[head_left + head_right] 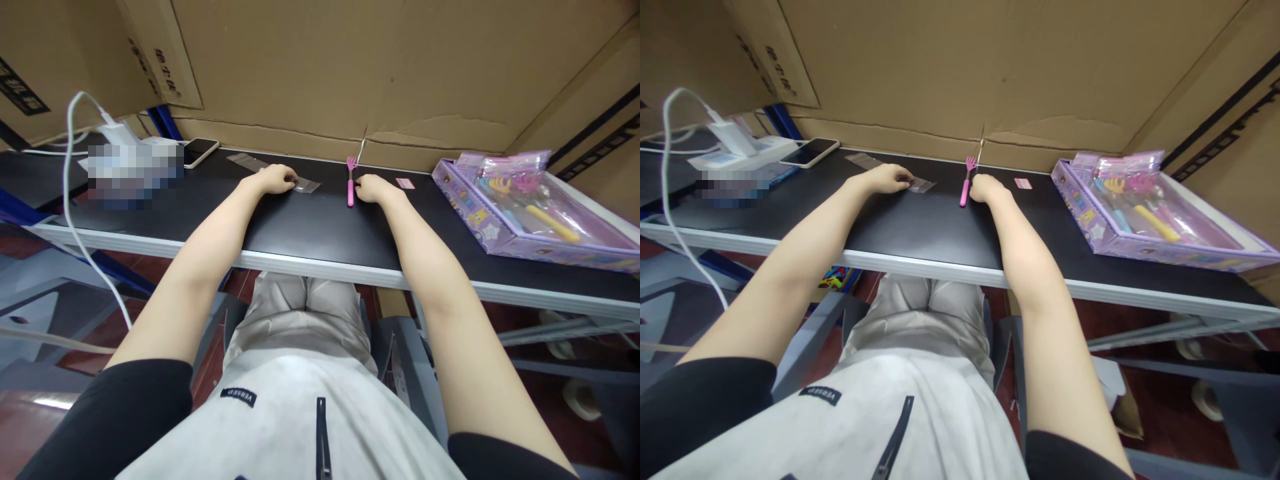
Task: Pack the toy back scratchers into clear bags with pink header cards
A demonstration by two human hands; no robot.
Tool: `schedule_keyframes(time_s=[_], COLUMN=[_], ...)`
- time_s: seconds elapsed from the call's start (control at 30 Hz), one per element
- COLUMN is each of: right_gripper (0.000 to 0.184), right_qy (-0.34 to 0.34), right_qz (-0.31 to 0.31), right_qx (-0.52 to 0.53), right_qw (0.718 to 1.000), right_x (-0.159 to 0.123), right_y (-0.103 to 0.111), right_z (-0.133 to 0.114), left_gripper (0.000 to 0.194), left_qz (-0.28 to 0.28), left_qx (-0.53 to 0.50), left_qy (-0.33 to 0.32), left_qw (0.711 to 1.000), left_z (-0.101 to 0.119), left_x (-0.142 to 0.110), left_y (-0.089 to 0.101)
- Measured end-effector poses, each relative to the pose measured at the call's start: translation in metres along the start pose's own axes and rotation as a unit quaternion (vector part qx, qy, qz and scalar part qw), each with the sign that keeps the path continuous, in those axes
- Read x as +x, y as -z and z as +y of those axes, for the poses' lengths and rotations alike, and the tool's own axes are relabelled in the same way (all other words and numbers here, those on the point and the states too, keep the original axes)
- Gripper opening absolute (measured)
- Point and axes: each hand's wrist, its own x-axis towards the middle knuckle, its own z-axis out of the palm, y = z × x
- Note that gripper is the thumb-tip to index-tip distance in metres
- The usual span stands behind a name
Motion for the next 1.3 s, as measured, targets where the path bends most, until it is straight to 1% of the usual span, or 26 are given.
schedule_keyframes(time_s=[0.07, 0.13, 0.2, 0.3, 0.4, 0.5, 0.6, 0.7, 0.8, 0.97, 1.07, 1.2, 1.3], right_gripper=[0.05, 0.049, 0.048, 0.047, 0.044, 0.038, 0.034, 0.039, 0.045, 0.036, 0.036, 0.037, 0.042], right_qy=[-0.007, -0.027, -0.045, -0.048, -0.043, -0.04, -0.045, -0.045, -0.047, -0.046, -0.048, -0.055, -0.032], right_qz=[0.006, 0.02, 0.043, 0.073, 0.071, 0.063, 0.06, 0.074, 0.083, 0.078, 0.084, 0.118, 0.148], right_qx=[0.008, 0.022, 0.04, 0.069, 0.08, 0.079, 0.082, 0.089, 0.09, 0.077, 0.083, 0.103, 0.122], right_qw=[1.0, 0.999, 0.997, 0.994, 0.993, 0.994, 0.994, 0.992, 0.991, 0.993, 0.992, 0.986, 0.981], right_x=[-0.001, -0.003, -0.005, -0.009, -0.012, -0.011, -0.004, 0.004, 0.007, 0.005, 0.01, 0.019, 0.021], right_y=[0.001, 0.002, 0.005, 0.008, 0.01, 0.009, 0.004, -0.002, -0.005, -0.005, -0.008, -0.008, -0.001], right_z=[-0.001, -0.002, -0.005, -0.011, -0.015, -0.016, -0.011, -0.003, 0.0, -0.001, 0.002, 0.014, 0.025], left_gripper=[0.049, 0.046, 0.044, 0.042, 0.047, 0.053, 0.064, 0.073, 0.07, 0.063, 0.06, 0.059, 0.059], left_qz=[-0.01, -0.009, 0.008, 0.023, 0.013, -0.002, -0.01, -0.01, 0.0, 0.014, 0.019, 0.022, 0.022], left_qx=[0.027, 0.046, 0.053, 0.054, 0.028, -0.004, -0.024, -0.048, -0.074, -0.097, -0.105, -0.119, -0.128], left_qy=[0.036, 0.062, 0.065, 0.06, 0.052, 0.041, 0.027, 0.012, -0.001, -0.017, -0.018, -0.012, -0.007], left_qw=[0.999, 0.997, 0.996, 0.996, 0.998, 0.999, 0.999, 0.999, 0.997, 0.995, 0.994, 0.993, 0.991], left_z=[0.006, 0.012, 0.015, 0.016, 0.012, 0.009, 0.007, 0.004, 0.0, -0.008, -0.01, -0.009, -0.008], left_x=[-0.002, -0.004, -0.004, -0.001, 0.003, 0.003, -0.001, -0.002, 0.001, 0.007, 0.008, 0.007, 0.006], left_y=[0.0, 0.0, -0.001, -0.006, -0.01, -0.01, -0.007, -0.005, -0.007, -0.012, -0.012, -0.012, -0.011])
